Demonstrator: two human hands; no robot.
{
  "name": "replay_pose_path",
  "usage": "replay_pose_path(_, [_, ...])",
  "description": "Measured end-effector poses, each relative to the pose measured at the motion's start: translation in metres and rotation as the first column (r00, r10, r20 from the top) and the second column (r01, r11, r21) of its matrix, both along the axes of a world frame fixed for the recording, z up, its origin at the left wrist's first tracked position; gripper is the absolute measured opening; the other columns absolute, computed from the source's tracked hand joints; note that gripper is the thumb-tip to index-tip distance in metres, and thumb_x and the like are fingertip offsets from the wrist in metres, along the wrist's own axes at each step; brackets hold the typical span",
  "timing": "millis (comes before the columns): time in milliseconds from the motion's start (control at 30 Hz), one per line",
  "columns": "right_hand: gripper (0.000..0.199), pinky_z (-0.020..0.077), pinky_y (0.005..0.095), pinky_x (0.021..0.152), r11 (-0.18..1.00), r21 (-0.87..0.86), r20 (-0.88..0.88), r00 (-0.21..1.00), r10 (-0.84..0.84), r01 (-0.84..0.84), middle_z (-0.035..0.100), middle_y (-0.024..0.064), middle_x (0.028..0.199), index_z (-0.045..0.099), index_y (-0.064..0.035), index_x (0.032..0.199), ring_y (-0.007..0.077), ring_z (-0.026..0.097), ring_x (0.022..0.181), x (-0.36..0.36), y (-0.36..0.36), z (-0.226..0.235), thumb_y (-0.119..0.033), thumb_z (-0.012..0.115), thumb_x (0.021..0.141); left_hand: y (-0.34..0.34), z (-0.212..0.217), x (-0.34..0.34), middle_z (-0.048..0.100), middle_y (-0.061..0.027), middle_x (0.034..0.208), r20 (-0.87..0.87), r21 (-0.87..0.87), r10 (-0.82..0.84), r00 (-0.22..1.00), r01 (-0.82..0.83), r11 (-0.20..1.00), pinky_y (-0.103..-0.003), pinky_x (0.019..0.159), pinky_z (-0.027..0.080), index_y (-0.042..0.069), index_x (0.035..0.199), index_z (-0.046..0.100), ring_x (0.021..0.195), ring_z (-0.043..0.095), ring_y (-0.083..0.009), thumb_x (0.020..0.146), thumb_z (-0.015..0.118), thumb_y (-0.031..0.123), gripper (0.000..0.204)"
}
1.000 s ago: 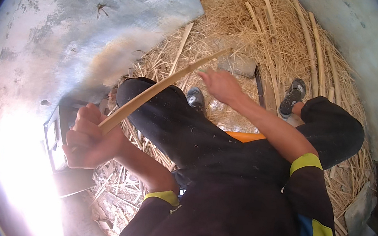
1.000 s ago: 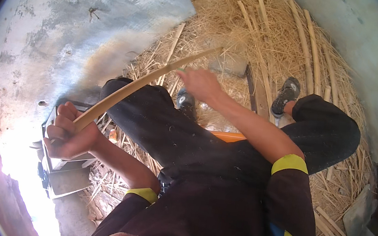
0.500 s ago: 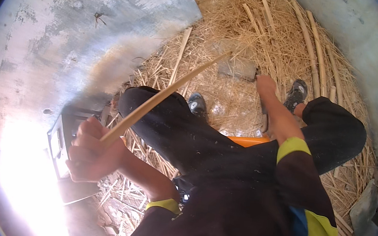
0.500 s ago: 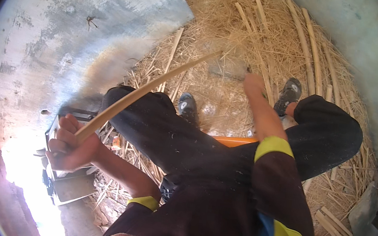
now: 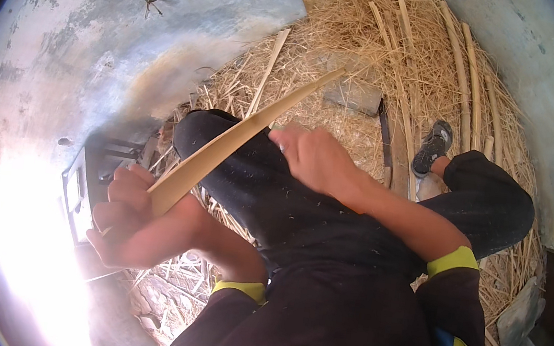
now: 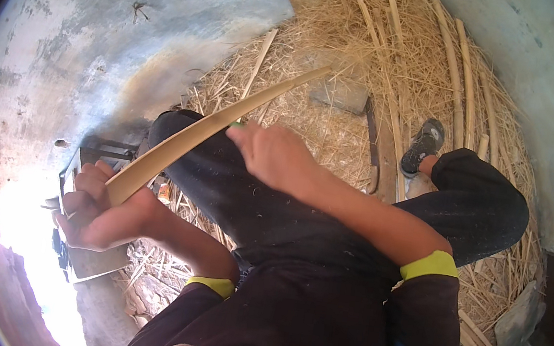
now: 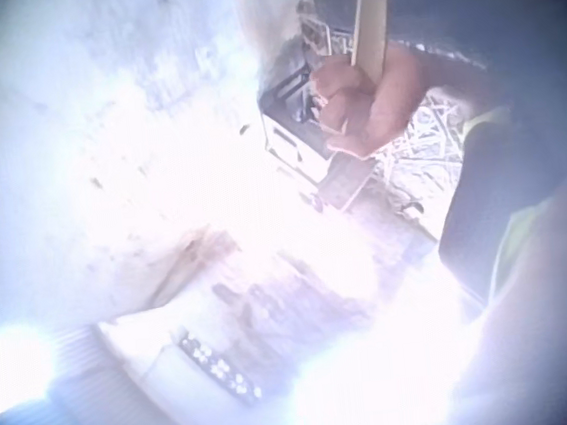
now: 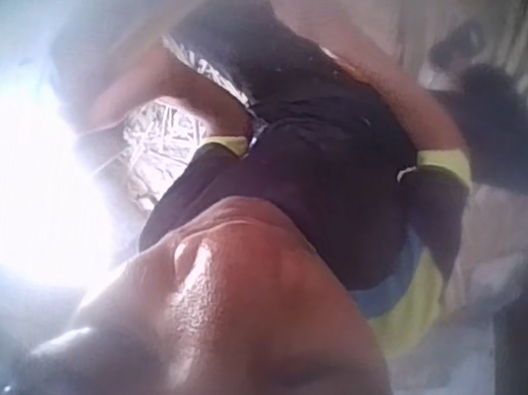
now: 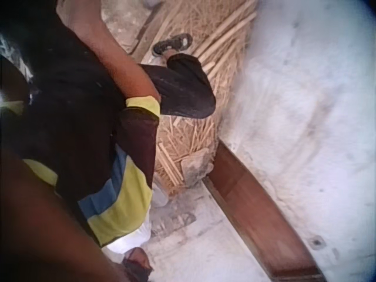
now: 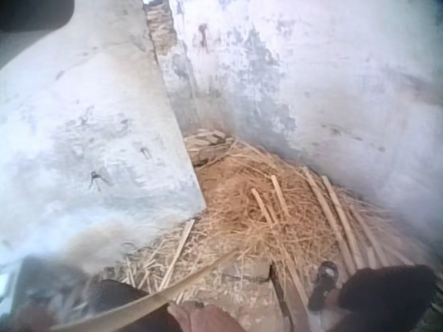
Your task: The person sits on a straw-covered floor and uses a knife to split a long bamboo strip into thinner pieces. They hold the bamboo with one hand and carefully shave or split it with the other, producing thin slivers that fall onto the floor.
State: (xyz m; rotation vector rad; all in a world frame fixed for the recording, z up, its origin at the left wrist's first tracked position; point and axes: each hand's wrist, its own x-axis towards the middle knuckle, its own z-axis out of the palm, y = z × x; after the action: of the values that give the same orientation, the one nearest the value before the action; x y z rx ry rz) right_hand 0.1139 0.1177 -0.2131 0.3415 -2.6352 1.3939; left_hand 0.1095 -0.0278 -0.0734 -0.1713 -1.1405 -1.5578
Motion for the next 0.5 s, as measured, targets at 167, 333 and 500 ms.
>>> replay_pose_path(167, [0.045, 0.0449, 0.0502, 0.062, 0.999, 0.004, 0.133, 0.99, -0.054, 0.054, 0.056, 0.028, 0.064, 0.058, 0.0035, 0.081, 0.0461, 0.056, 0.064, -0.007, -0.002, -0.001, -0.033, 0.037, 0.097, 0.005, -0.001, 0.003, 0.012, 0.002, 0.046, 0.021, 0.107, 0.038, 0.999, -0.04, 0.993, -0.027, 0.045, 0.014, 0.019, 0.051, 0.017, 0.045, 0.015, -0.0114, 0.08, 0.04, 0.034, 0.04])
replay_pose_path(333, [0.045, 0.0444, 0.0512, 0.056, 0.982, 0.135, 0.128, 0.98, -0.153, 0.136, 0.056, 0.0275, 0.062, 0.058, 0.0018, 0.082, 0.0469, 0.055, 0.062, -0.018, 0.011, -0.024, -0.036, 0.037, 0.097, 0.004, 0.0, 0.004, 0.013, 0.0018, 0.047, 0.031, 0.148, 0.023, 0.999, -0.028, 0.989, -0.027, 0.046, 0.014, 0.018, 0.052, 0.018, 0.046, 0.015, -0.0117, 0.08, 0.041, 0.035, 0.04])
replay_pose_path(500, [0.043, 0.0449, 0.0512, 0.053, 0.989, 0.116, 0.058, 0.994, -0.094, 0.087, 0.056, 0.0267, 0.061, 0.058, 0.0014, 0.082, 0.0457, 0.057, 0.061, -0.007, -0.002, -0.006, -0.036, 0.04, 0.096, 0.002, -0.002, 0.002, 0.013, 0.0012, 0.047, 0.044, 0.146, 0.025, 0.999, -0.031, 0.989, -0.027, 0.046, 0.016, 0.018, 0.052, 0.019, 0.045, 0.017, -0.0122, 0.081, 0.041, 0.037, 0.041])
